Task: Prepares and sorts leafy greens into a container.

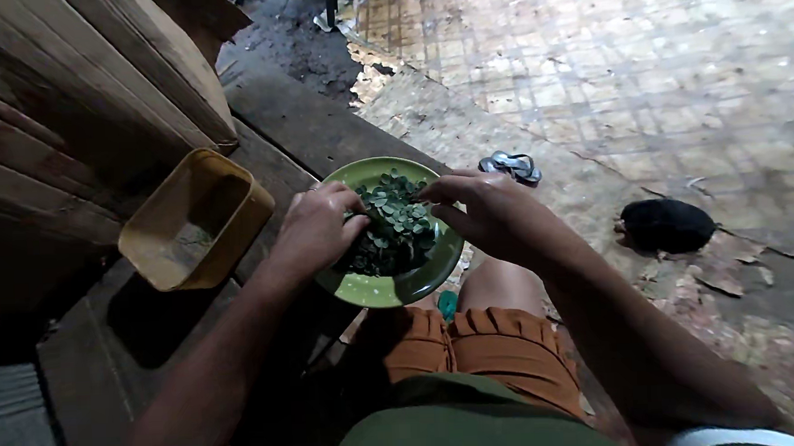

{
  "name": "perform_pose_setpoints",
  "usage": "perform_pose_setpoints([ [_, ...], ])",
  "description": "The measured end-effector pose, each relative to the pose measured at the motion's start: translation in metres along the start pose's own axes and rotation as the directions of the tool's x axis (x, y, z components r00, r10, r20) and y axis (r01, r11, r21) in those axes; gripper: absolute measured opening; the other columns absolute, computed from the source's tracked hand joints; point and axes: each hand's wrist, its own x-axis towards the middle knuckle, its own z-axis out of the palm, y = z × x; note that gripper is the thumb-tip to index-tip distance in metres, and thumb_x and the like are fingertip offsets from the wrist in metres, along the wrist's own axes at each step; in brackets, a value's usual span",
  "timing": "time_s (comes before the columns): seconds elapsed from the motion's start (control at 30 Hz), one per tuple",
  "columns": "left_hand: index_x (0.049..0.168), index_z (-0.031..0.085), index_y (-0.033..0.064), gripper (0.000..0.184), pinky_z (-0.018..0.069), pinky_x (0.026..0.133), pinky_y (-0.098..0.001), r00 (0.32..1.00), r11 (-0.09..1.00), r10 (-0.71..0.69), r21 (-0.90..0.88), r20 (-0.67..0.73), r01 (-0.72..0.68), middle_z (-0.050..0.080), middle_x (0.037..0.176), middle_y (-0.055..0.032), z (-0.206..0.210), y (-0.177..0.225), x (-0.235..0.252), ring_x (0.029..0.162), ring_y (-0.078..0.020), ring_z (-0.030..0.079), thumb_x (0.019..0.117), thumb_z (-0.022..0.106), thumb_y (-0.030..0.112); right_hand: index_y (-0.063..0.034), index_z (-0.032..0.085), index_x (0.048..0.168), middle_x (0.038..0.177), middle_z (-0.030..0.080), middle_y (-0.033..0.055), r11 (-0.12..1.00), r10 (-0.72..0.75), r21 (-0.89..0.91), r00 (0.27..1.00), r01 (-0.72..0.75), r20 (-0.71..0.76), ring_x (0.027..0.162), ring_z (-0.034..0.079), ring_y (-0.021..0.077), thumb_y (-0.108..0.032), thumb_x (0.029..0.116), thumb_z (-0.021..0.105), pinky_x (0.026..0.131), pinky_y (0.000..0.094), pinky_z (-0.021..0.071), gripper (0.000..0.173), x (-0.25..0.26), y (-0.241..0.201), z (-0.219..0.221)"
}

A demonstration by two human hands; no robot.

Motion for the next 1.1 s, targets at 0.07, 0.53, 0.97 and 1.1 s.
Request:
perform_pose_setpoints([
  [0.07,0.104,0.075,0.0085,0.02,0.0478,0.096,-0.0593,0.998,1.0,-0.004,-0.021,-0.058,0.003,0.071,0.118,-0.0098,-0.009,-0.002,-0.003,0.114,-0.0316,0.064,0.0997,0.064,0.024,-0.0138,0.074,0.114,0.102,0.072,0.0059,1.0,0.015,-0.017,1.0,-0.015,-0.013,0.091,0.071,0.0237,-0.011,0.0981,0.065,0.078,0.0487,0.0583,0.018,-0.003,0.004,0.003],
  [0.53,0.101,0.076,0.0097,0.024,0.0514,0.097,-0.0473,0.99,0.994,-0.042,-0.109,-0.136,0.027,0.071,0.117,-0.0068,-0.028,0.001,-0.016,0.113,-0.0215,0.065,0.0997,0.064,0.03,-0.0123,0.077,0.107,0.097,0.071,0.0134,0.979,-0.033,-0.205,0.995,0.014,-0.09,0.094,0.068,0.0349,-0.007,0.095,0.067,0.082,0.0566,0.0496,0.016,0.009,0.004,0.024],
  [0.97,0.1,0.074,0.012,0.019,0.0528,0.094,-0.0363,0.976,0.96,-0.117,-0.272,-0.185,0.064,0.071,0.109,-0.0011,-0.025,0.005,-0.02,0.105,-0.0091,0.066,0.0986,0.066,0.029,-0.0144,0.077,0.111,0.104,0.071,0.0041,0.965,0.03,0.264,0.992,0.004,-0.125,0.1,0.067,0.0177,-0.03,0.1002,0.064,0.09,0.0445,0.0529,0.022,0.024,-0.014,0.032],
  [1.1,0.099,0.073,0.0136,0.018,0.0523,0.092,-0.0295,0.974,0.942,-0.113,-0.334,-0.196,0.042,0.071,0.104,0.0022,-0.018,0.01,-0.019,0.103,-0.0043,0.065,0.0986,0.066,0.03,-0.0084,0.076,0.104,0.1,0.07,0.004,0.898,0.017,0.437,0.989,0.05,-0.147,0.093,0.067,0.0116,-0.025,0.0985,0.067,0.085,0.0336,0.0562,0.02,0.026,-0.022,0.042],
])
